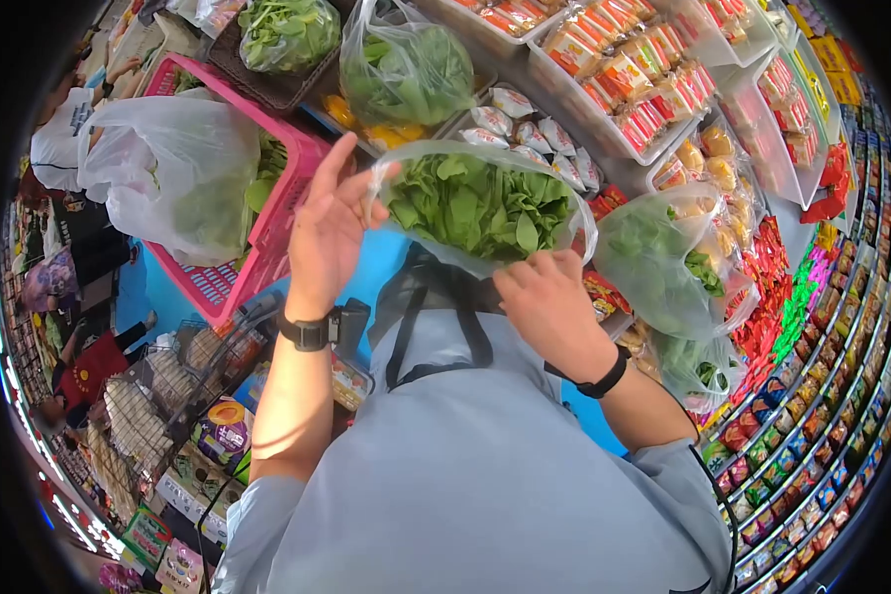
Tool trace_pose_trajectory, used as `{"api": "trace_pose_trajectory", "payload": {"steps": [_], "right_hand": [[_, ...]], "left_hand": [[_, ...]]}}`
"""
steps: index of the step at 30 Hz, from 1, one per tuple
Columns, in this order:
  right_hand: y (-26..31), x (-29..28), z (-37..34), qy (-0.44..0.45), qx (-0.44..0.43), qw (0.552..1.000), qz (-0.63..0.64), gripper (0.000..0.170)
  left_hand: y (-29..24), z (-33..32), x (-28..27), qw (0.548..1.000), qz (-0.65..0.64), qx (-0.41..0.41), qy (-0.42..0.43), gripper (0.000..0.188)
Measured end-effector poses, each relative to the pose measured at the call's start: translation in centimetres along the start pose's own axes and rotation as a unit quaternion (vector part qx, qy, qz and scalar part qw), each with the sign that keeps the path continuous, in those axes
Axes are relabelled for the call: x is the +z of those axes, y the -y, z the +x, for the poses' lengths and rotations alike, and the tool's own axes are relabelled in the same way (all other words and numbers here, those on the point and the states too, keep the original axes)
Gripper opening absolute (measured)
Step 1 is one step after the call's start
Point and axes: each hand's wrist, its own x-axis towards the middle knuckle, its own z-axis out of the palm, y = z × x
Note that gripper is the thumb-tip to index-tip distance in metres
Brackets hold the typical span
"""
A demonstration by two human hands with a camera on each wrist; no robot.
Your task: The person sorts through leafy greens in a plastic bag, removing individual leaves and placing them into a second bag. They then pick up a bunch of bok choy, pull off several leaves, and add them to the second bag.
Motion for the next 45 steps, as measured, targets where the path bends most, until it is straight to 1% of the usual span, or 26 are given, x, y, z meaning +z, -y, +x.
{"api": "trace_pose_trajectory", "payload": {"steps": [2, 6, 9, 12, 15, 18, 24, 27, 30, 33, 34, 35, 36, 37, 39, 40, 41, 42, 45], "right_hand": [[-0.5, -0.5, -0.5, 0.015, 0.030, 0.999, -0.008, 0.015], [-1.6, -1.5, -1.5, 0.031, 0.066, 0.997, -0.008, 0.012], [-1.8, -2.4, -1.6, 0.074, 0.099, 0.992, 0.003, 0.016], [-1.8, -3.9, -1.3, 0.055, 0.119, 0.991, 0.028, 0.019], [-2.4, -5.0, -1.3, 0.029, 0.119, 0.992, 0.042, 0.020], [-2.6, -5.7, -1.2, 0.027, 0.120, 0.991, 0.051, 0.023], [-2.5, -6.3, -0.9, 0.079, 0.098, 0.990, 0.057, 0.025], [-2.5, -6.1, -0.9, 0.091, 0.090, 0.989, 0.078, 0.025], [-2.5, -5.8, -1.0, 0.090, 0.082, 0.989, 0.086, 0.025], [-2.4, -5.9, -0.9, 0.117, 0.083, 0.987, 0.076, 0.019], [-2.4, -5.8, -0.9, 0.098, 0.076, 0.990, 0.070, 0.019], [-2.4, -5.7, -0.8, 0.078, 0.068, 0.993, 0.064, 0.019], [-2.3, -5.7, -0.6, 0.058, 0.060, 0.995, 0.058, 0.019], [-2.3, -5.6, -0.2, 0.028, 0.051, 0.996, 0.060, 0.014], [-2.1, -5.3, 1.2, -0.034, 0.033, 0.997, 0.066, 0.007], [-2.2, -4.7, 1.8, -0.053, 0.020, 0.996, 0.070, 0.008], [-2.4, -3.6, 2.4, -0.072, 0.006, 0.995, 0.075, 0.012], [-2.6, -2.4, 3.0, -0.090, -0.009, 0.993, 0.079, 0.017], [-2.7, 0.4, 4.4, -0.111, -0.015, 0.991, 0.071, 0.027]], "left_hand": [[-0.3, 0.8, 0.2, 0.999, -0.031, 0.010, 0.013, 0.091], [-0.5, 1.5, 0.5, 0.999, -0.025, 0.013, 0.019, 0.088], [-0.7, 1.6, 0.6, 1.000, -0.020, 0.013, 0.018, 0.088], [-0.6, 1.6, 0.5, 1.000, -0.016, 0.012, 0.018, 0.088], [-0.9, 1.5, 0.9, 1.000, -0.008, 0.009, 0.019, 0.088], [-0.9, 1.4, 1.0, 1.000, 0.001, -0.004, 0.024, 0.090], [-0.4, 0.5, 0.5, 0.998, 0.044, -0.028, 0.042, 0.091], [0.0, 0.2, -0.1, 0.994, 0.091, -0.031, 0.054, 0.089], [-0.1, -0.1, 0.0, 0.987, 0.149, -0.030, 0.044, 0.087], [-0.3, -0.6, 0.5, 0.990, 0.138, -0.034, 0.023, 0.070], [-0.2, -0.7, 0.8, 0.950, 0.310, 0.042, -0.010, 0.063], [-0.1, -0.8, 1.3, 0.874, 0.470, 0.116, -0.043, 0.057], [0.0, -0.9, 2.1, 0.764, 0.613, 0.185, -0.075, 0.052], [-0.8, -1.4, 4.7, 0.742, 0.630, 0.188, -0.129, 0.042], [-0.5, -1.8, 5.8, 0.733, 0.636, 0.229, -0.079, 0.035], [-0.3, -1.9, 6.4, 0.728, 0.637, 0.248, -0.053, 0.031], [0.7, -1.7, 7.2, 0.793, 0.586, 0.163, -0.017, 0.028], [2.2, -1.6, 7.8, 0.847, 0.526, 0.076, 0.018, 0.025], [8.0, 0.9, 7.5, 0.833, 0.546, 0.081, 0.017, 0.026]]}}
